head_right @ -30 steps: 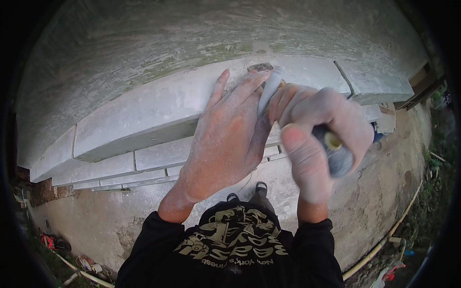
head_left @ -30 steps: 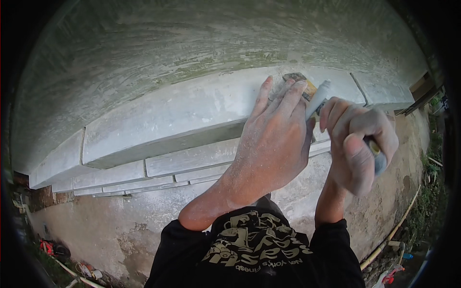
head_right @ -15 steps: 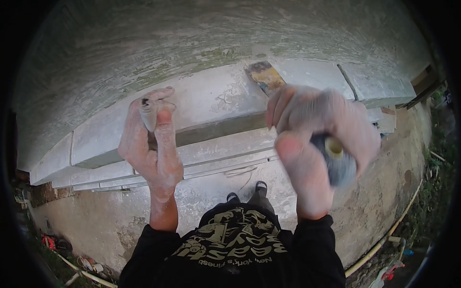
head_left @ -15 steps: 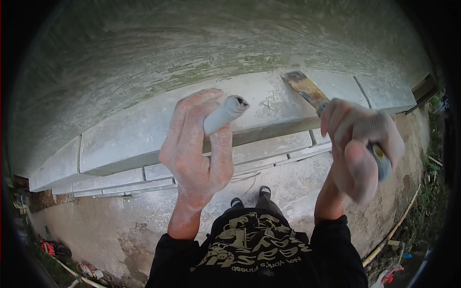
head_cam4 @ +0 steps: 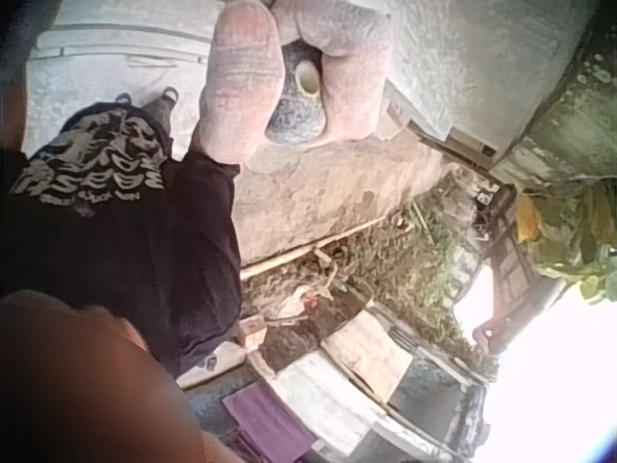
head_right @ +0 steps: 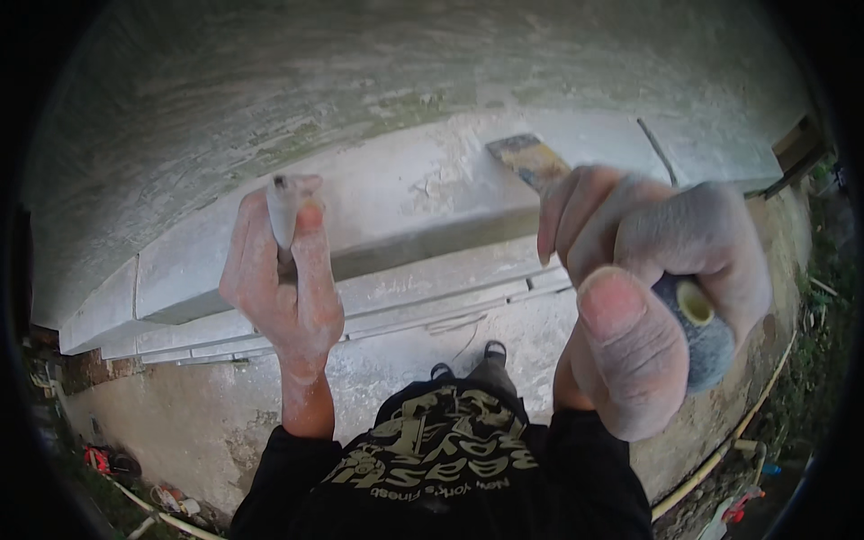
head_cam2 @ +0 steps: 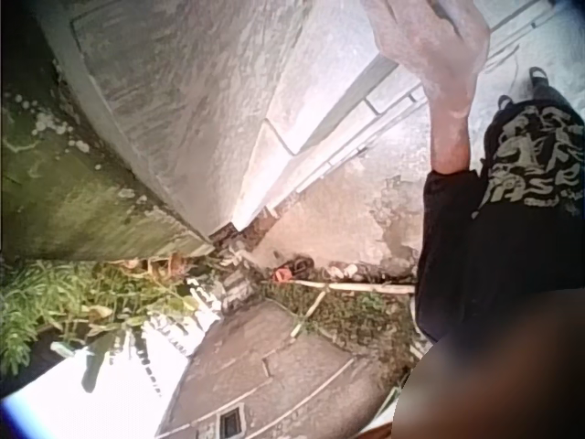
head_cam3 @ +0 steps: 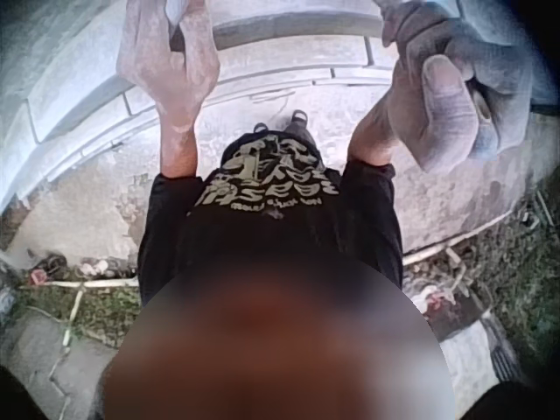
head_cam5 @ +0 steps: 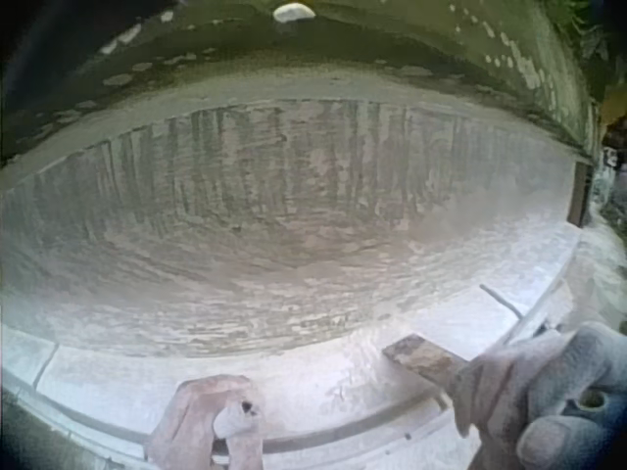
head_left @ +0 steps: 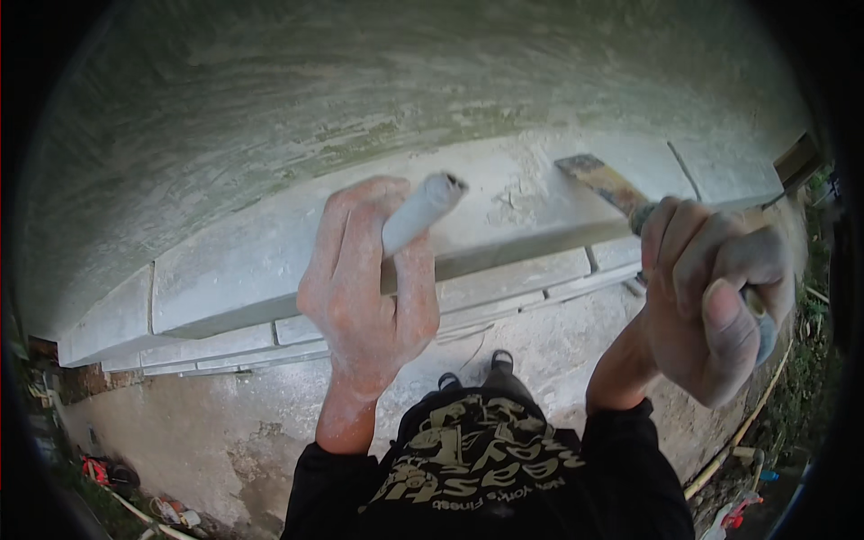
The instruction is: The person is carving or shaping mortar on a stone wall to create decorative lines.
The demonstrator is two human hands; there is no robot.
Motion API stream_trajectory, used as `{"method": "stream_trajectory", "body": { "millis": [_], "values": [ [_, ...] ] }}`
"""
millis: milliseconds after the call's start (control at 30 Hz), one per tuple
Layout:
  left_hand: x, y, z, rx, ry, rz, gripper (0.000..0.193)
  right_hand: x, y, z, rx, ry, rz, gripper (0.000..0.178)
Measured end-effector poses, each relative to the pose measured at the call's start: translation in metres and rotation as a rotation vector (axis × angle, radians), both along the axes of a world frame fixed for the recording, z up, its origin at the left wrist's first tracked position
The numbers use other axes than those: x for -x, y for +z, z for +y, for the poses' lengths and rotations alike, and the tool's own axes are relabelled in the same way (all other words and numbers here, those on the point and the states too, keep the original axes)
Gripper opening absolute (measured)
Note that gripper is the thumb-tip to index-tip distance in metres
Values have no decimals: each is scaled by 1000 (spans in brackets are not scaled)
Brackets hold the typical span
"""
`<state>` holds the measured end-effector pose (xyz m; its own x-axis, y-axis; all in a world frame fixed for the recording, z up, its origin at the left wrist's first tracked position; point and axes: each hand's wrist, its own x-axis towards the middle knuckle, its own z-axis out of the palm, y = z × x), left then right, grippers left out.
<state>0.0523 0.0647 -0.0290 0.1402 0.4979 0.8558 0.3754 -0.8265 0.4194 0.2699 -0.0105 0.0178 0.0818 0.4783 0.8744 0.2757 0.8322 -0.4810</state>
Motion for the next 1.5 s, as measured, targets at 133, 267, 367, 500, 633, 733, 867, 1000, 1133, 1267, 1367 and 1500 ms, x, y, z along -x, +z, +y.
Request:
{"method": "stream_trajectory", "body": {
  "millis": [133,267,367,500,633,733,867,1000,1133,1267,1367,1500],
  "values": [
    [0,1,-1,16,-1,1,11,-6,5,1,18,232,-22,19],
    [0,0,1,21,5,1,12,-7,2,-3,51,104,-116,20],
    [-2,-2,2,-4,10,-43,11,-7,1,-3,-60,152,-67,21],
    [-2,-3,0,62,28,-69,13,-7,4,-4,57,154,4,23],
    [0,0,-2,44,12,-18,10,-2,8,-14,52,182,-80,25],
    [1,2,-3,59,-3,-3,10,1,3,-13,61,63,16,25],
    [0,2,-5,91,21,-14,11,8,-7,-11,-2,36,13,21],
    [1,2,-6,74,33,5,11,12,-9,-8,-88,-41,-12,20],
    [2,2,-6,89,26,6,13,12,-3,-13,43,62,30,23],
    [2,3,-9,101,9,-17,12,12,-1,-18,67,150,106,29],
    [3,5,-12,128,-16,-7,10,14,-3,-19,39,86,100,31],
    [4,7,-15,280,3,-31,6,20,-7,-18,13,114,132,27]
  ]
}}
